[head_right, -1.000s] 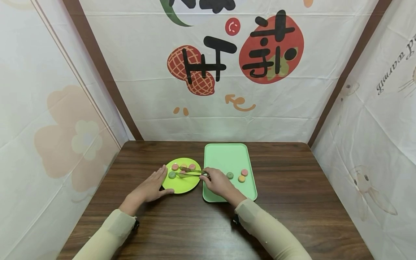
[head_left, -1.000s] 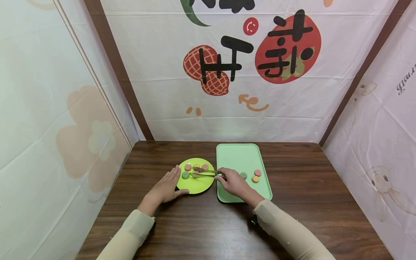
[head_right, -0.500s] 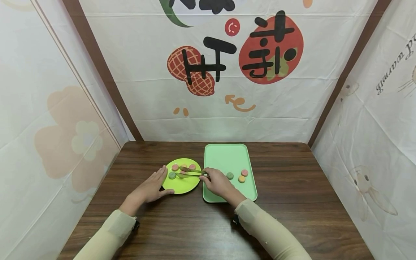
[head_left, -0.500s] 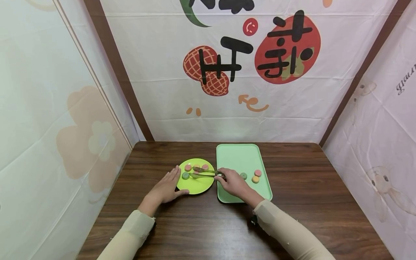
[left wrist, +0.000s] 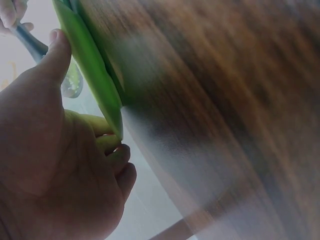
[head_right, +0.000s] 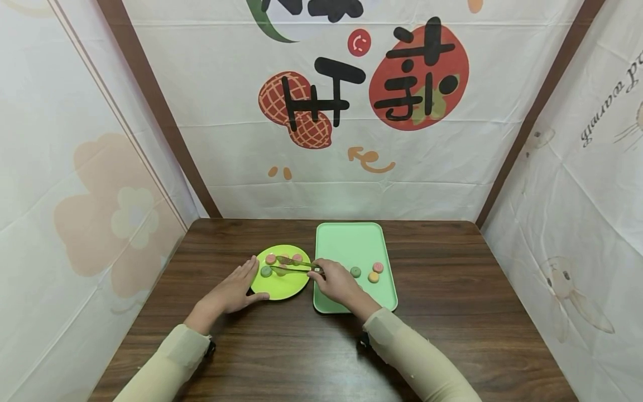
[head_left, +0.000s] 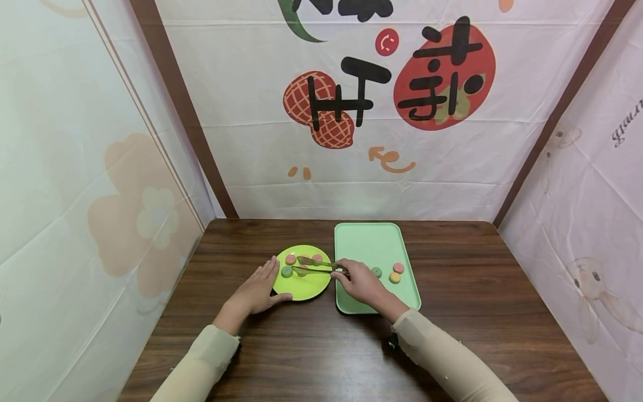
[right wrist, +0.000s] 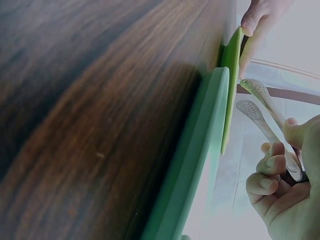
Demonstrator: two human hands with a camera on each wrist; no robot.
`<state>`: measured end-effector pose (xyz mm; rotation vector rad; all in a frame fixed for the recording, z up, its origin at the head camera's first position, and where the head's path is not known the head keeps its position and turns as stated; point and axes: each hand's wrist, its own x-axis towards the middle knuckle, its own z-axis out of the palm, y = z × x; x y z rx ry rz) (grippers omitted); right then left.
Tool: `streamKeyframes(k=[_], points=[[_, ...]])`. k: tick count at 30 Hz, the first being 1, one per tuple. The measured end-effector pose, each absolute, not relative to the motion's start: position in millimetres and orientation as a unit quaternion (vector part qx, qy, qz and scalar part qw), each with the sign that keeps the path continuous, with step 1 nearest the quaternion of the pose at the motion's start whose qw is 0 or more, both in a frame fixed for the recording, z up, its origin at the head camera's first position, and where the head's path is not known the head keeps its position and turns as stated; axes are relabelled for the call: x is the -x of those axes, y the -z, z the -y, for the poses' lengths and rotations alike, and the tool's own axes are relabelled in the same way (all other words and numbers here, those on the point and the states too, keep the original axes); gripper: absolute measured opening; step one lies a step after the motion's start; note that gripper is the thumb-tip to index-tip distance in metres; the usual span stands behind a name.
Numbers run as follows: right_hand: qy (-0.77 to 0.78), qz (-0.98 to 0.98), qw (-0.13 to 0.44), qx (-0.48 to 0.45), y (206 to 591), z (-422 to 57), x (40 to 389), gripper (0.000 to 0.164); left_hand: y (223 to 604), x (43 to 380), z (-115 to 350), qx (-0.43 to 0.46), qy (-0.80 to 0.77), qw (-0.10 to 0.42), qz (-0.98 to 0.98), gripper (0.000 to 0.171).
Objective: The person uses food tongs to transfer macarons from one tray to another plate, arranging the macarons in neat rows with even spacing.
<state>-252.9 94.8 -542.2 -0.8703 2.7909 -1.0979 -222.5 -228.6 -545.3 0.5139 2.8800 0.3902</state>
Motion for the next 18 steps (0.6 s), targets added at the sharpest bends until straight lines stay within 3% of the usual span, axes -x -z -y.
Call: streamKeyframes(k=[18], points=[[0.372,-0.886,-0.019,0.275,532,-115,243,0.031,544,222,227,-0.165,-0.134,0.108,-0.971,0.108]])
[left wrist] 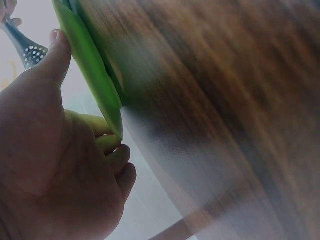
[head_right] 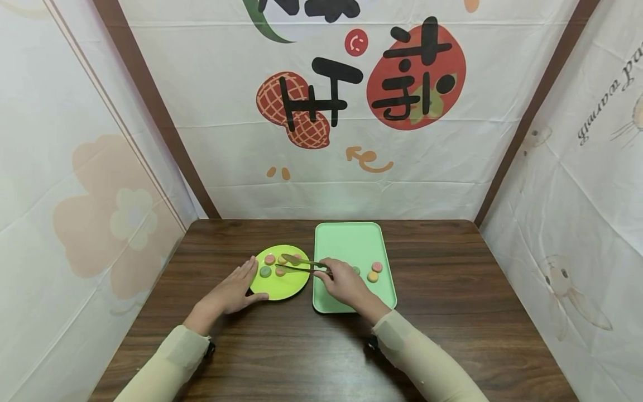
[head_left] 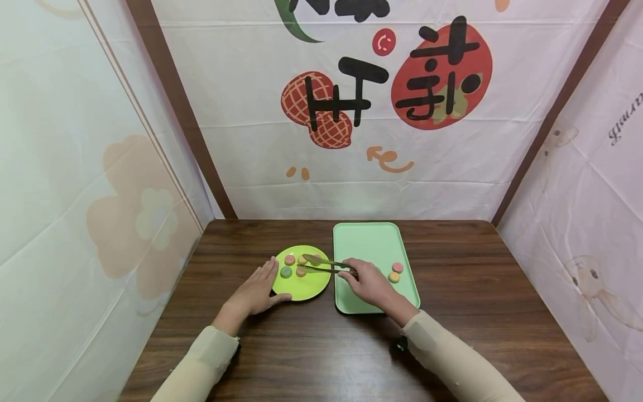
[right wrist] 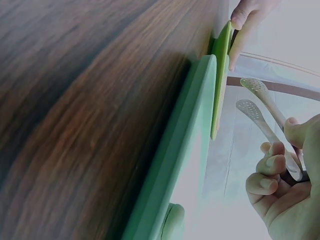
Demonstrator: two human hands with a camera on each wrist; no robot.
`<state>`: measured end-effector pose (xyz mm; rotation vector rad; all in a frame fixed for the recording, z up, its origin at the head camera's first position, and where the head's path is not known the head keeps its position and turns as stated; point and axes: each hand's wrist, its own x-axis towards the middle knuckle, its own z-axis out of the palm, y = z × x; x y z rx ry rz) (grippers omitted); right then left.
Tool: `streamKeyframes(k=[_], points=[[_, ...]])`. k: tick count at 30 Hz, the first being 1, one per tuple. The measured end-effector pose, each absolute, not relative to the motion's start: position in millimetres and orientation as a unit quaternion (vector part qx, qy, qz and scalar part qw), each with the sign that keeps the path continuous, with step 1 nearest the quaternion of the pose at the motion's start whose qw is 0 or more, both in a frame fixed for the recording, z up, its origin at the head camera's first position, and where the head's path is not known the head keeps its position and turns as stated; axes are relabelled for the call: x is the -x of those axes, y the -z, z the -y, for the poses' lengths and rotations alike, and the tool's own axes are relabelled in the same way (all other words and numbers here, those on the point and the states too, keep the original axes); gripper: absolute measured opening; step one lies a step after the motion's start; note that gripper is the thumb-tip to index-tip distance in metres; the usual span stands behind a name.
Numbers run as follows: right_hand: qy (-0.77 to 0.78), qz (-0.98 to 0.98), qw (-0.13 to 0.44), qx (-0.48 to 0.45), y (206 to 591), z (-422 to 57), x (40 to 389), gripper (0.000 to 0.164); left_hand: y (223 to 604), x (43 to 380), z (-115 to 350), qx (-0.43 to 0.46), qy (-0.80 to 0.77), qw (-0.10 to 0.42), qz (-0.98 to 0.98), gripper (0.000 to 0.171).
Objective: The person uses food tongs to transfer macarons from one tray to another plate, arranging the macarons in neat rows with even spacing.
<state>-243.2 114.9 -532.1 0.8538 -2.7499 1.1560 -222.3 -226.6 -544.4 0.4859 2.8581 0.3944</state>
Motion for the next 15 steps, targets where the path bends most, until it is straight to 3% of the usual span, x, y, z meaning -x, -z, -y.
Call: streamKeyframes(k=[15], points=[[-0.374,0.886,0.047,-0.270,533,-139,240,0.031,544,221,226,-0.165,-0.138,0.102,-0.971,0.108]])
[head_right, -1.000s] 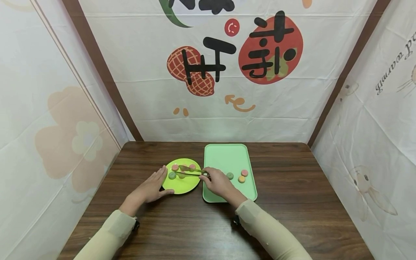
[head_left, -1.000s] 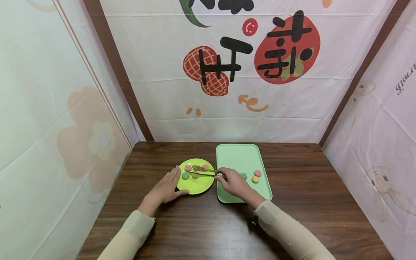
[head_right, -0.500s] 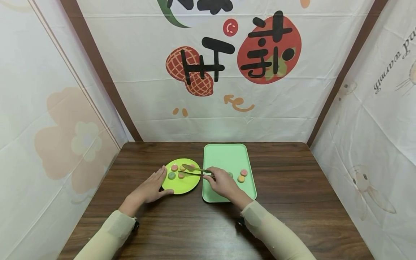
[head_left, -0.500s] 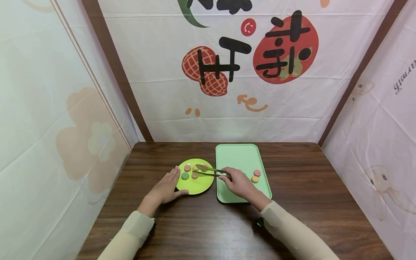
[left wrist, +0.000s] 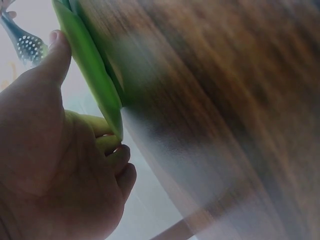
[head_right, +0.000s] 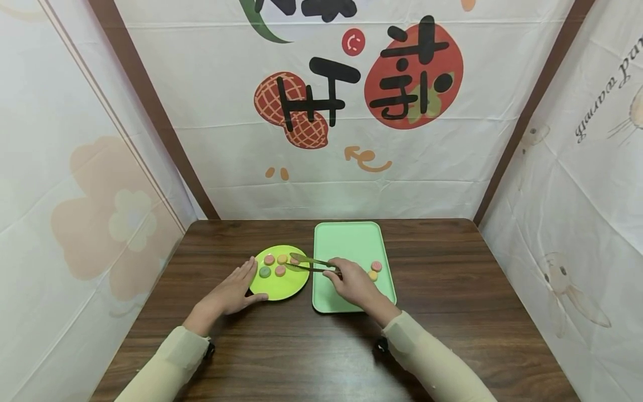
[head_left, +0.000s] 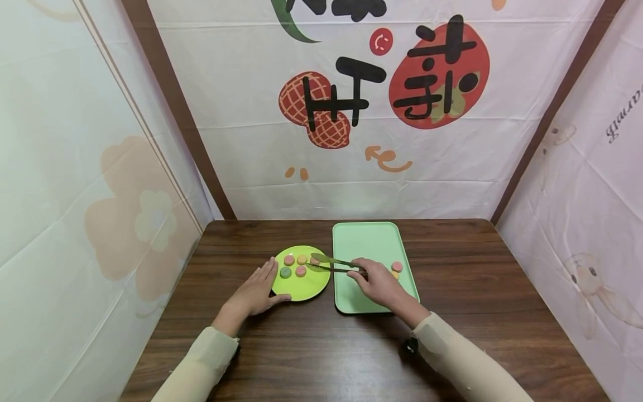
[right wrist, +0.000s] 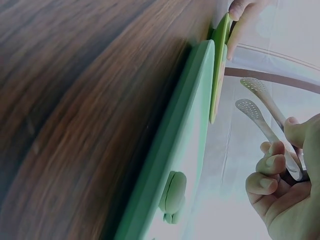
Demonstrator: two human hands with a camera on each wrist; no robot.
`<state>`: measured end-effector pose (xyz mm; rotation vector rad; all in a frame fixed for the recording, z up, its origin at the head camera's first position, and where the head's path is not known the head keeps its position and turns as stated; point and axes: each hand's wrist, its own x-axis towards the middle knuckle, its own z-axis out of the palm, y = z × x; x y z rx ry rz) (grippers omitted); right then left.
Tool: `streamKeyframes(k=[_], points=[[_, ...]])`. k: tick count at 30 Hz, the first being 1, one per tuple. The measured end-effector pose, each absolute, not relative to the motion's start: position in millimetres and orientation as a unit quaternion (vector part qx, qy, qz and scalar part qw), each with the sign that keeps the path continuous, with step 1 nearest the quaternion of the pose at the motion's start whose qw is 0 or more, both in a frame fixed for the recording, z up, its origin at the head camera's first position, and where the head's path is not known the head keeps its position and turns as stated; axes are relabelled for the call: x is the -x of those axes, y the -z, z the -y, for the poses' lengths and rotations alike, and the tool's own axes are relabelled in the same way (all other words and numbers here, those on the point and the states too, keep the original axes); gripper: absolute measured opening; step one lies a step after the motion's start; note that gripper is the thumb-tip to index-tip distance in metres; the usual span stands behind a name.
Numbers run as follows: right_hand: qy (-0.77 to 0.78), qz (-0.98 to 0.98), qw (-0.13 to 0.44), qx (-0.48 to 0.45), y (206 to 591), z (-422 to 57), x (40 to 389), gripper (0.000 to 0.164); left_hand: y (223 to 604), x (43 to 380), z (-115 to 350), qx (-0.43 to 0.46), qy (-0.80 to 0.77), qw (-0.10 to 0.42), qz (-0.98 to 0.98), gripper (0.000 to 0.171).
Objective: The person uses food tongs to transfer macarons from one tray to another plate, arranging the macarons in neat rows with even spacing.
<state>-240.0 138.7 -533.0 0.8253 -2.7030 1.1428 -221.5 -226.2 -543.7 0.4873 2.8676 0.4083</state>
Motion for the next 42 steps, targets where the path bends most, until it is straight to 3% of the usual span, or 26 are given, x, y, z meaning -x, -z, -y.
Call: streamKeyframes(k=[24,42], points=[[-0.372,0.897,0.053,-0.231,525,-183,233,0.037,546,223,226,-0.163,-0.142,0.107,-0.970,0.109],[-0.373,0.903,0.073,-0.200,532,-212,227,0.028,546,223,227,-0.163,-0.140,0.106,-0.971,0.109]])
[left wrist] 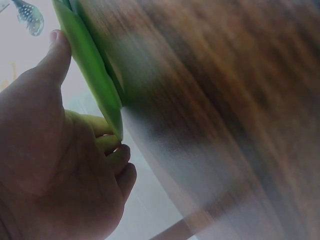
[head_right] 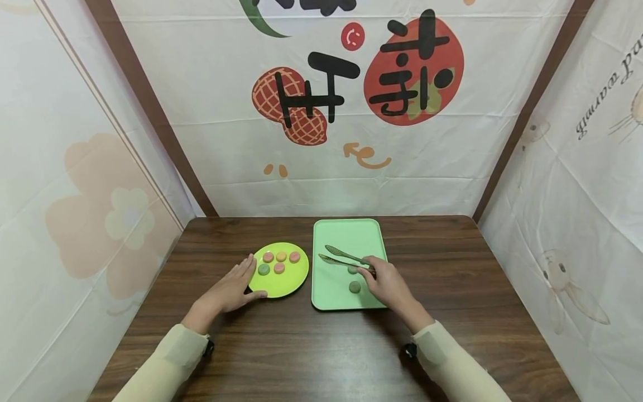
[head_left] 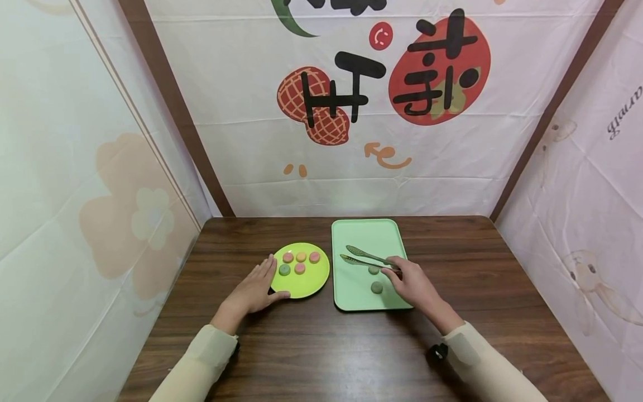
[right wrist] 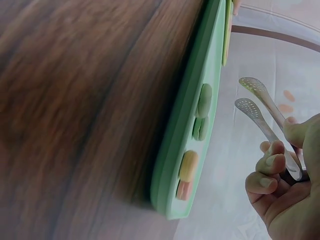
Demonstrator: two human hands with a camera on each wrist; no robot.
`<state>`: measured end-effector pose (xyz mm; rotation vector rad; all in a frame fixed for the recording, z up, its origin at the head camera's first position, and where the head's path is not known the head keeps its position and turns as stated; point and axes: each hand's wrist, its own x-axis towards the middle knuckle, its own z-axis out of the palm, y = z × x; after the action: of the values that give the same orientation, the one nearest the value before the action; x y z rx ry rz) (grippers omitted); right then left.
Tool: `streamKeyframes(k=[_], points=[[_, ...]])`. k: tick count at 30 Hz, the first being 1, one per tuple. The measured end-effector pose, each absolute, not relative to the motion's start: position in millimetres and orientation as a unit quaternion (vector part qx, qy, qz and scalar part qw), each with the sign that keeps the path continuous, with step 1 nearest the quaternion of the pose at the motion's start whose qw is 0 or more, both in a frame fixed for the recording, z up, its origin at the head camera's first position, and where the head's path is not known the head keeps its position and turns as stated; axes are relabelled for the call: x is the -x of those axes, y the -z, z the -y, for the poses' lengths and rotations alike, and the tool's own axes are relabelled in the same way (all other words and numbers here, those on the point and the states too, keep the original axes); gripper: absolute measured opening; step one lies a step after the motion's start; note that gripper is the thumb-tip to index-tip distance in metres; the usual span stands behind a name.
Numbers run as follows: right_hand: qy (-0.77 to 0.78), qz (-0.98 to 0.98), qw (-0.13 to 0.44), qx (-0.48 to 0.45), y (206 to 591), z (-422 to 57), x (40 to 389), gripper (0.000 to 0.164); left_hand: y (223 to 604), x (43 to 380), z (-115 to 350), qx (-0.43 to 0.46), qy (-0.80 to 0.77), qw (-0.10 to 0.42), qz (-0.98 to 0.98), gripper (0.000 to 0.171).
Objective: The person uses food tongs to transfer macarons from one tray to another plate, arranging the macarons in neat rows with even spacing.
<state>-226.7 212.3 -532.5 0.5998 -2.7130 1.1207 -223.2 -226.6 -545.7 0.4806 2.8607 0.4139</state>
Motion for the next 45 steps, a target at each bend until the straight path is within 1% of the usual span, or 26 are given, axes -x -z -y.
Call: streamKeyframes(k=[6,15,22,27,30,38,45], points=[[-0.377,0.903,0.074,-0.194,534,-222,223,0.029,546,223,226,-0.166,-0.144,0.103,-0.970,0.109],[-0.371,0.902,0.108,-0.193,536,-234,220,0.031,546,222,226,-0.165,-0.143,0.103,-0.971,0.109],[-0.361,0.904,0.110,-0.198,540,-244,216,0.033,547,223,227,-0.166,-0.141,0.103,-0.971,0.109],[-0.344,0.912,0.121,-0.186,542,-249,213,0.029,545,223,226,-0.166,-0.139,0.107,-0.971,0.109],[-0.340,0.917,0.116,-0.175,544,-251,211,0.028,545,223,226,-0.166,-0.142,0.106,-0.970,0.109],[-0.340,0.923,0.094,-0.153,546,-256,206,0.033,545,223,226,-0.165,-0.142,0.101,-0.971,0.108],[-0.331,0.925,0.098,-0.156,548,-256,205,0.033,546,223,227,-0.167,-0.143,0.099,-0.970,0.108]])
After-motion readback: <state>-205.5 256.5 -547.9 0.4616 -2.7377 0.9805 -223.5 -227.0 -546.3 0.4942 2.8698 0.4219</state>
